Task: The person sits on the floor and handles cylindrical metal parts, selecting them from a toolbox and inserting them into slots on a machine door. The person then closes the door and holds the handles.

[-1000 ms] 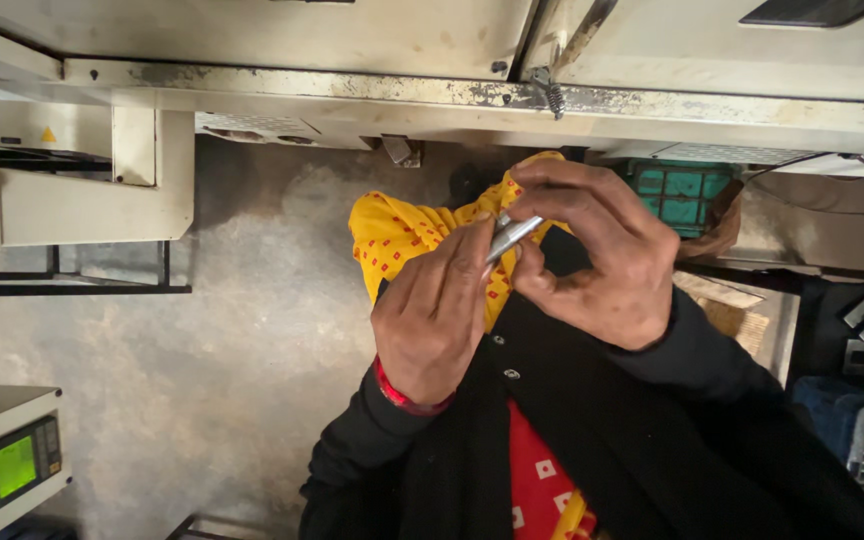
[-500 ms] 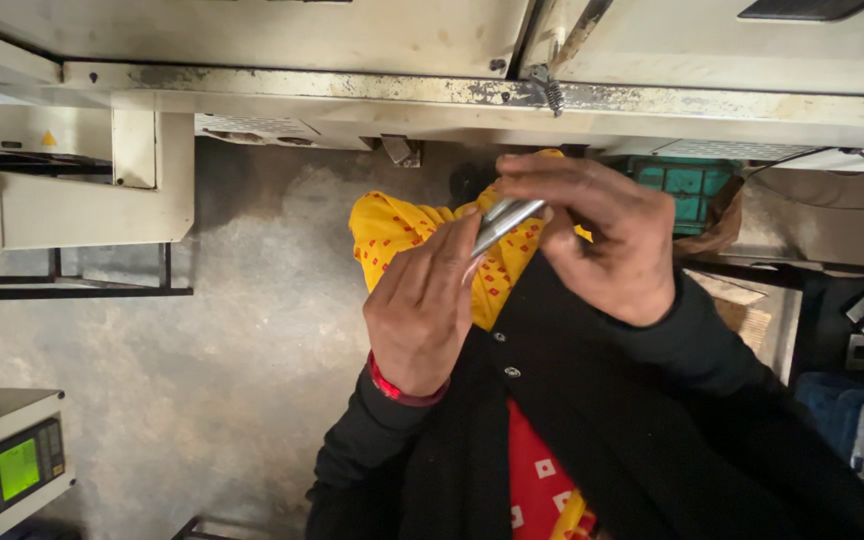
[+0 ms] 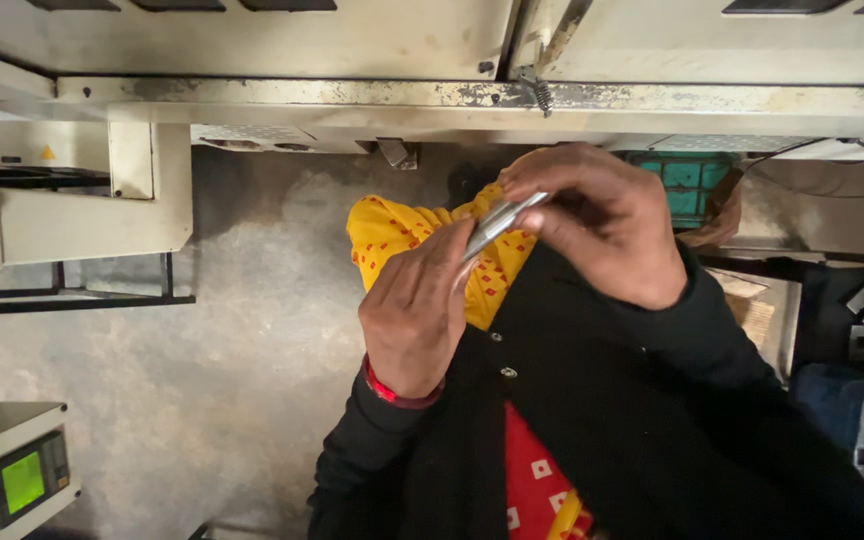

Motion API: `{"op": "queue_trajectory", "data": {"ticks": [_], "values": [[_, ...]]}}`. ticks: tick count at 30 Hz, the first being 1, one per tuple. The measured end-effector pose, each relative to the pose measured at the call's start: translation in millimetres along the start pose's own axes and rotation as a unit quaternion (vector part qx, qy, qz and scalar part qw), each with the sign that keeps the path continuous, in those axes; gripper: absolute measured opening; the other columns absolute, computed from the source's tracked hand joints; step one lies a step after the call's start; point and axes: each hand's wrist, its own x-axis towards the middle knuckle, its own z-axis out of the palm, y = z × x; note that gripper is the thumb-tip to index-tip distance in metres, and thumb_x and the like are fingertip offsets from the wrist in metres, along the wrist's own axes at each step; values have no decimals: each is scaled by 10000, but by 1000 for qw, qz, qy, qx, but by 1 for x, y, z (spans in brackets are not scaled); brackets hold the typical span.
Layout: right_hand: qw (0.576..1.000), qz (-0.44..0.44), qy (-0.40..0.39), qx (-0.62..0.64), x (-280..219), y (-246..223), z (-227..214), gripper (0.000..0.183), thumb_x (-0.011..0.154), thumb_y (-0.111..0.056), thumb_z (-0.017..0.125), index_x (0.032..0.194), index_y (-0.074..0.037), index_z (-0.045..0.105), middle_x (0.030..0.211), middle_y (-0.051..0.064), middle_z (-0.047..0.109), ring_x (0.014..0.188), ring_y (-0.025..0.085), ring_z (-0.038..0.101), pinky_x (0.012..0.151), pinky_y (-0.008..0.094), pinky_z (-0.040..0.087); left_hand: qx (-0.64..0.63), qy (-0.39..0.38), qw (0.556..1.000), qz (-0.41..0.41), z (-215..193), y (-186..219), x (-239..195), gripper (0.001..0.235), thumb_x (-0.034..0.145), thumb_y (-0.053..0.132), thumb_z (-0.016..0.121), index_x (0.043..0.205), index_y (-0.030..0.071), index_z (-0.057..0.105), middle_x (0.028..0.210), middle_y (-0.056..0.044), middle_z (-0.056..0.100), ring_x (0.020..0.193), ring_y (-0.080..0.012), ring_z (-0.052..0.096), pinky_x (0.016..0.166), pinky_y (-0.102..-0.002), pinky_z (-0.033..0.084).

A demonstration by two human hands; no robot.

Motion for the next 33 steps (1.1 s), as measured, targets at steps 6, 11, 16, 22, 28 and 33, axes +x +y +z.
{"op": "queue_trajectory", "data": {"ticks": [6,11,16,22,28,33], "values": [[947,76,83,301,7,27,9,448,1128,-357,585,1347,34,570,1249,172,679,1092,204,733,872,352,656,-173,-24,977,-123,4,-3,-5,332,997,62,723,1321,62,651,1134,-102,753,955,-221,751,854,-304,592],[913,119,-64,386,-6,30,50,548,1067,-416,613,1409,11,568,1204,79,649,964,102,584,868,264,503,-377,-54,893,-238,17,-5,-8,369,1052,100,641,1416,41,608,1097,-138,753,885,-227,710,814,-303,590],[932,211,-64,286,-20,39,60,453,1108,-392,533,1231,33,634,1101,92,683,845,114,559,768,279,490,-187,-77,974,-98,17,-5,-12,509,1111,147,554,1590,83,396,1317,-188,678,1104,-296,745,917,-337,593],[986,-117,102,55,-21,37,55,364,1203,-367,423,1107,-47,569,1031,92,621,926,210,607,859,350,489,-192,-112,962,-161,4,-23,-19,652,1066,280,553,1615,72,269,1357,-186,661,1162,-300,725,926,-367,589],[895,368,26,253,-5,67,63,292,1109,-302,483,1062,-27,567,706,17,526,562,119,499,526,285,423,-98,-66,982,-147,14,-55,-26,433,1134,243,479,1508,26,511,1377,-212,679,1280,-339,663,1045,-393,525],[961,204,-140,120,-36,66,65,211,1096,-192,498,1115,-6,597,836,59,699,679,145,644,623,302,532,-365,-64,899,-234,28,-51,-29,373,1095,101,512,1432,-53,555,1339,-219,652,1190,-284,622,995,-360,502]]}}
